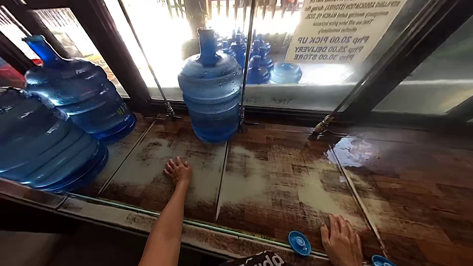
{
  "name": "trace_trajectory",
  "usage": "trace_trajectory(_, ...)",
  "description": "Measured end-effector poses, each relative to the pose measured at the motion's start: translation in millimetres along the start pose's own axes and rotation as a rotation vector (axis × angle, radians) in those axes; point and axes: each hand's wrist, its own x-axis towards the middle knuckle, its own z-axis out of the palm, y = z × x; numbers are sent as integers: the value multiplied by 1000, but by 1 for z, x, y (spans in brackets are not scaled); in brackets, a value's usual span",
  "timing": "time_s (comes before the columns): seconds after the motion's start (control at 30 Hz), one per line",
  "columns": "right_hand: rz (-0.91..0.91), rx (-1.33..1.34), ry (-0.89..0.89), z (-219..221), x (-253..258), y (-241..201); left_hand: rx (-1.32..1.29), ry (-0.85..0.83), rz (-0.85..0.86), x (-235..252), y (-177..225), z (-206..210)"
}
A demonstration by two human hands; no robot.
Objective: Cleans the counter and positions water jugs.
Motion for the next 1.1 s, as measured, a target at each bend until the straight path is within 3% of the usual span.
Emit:
trace_trajectory(0.3,14,9,-2,-3,2,-7,71,-23,13,-4,-3,-1)
trace_trajectory(0.57,37,-10,-22,-1,-1,-12,109,10,-119,-10,2,3)
trace_trajectory(1.1,63,12,-40,1,0,-11,106,-8,-119,-8,2,0)
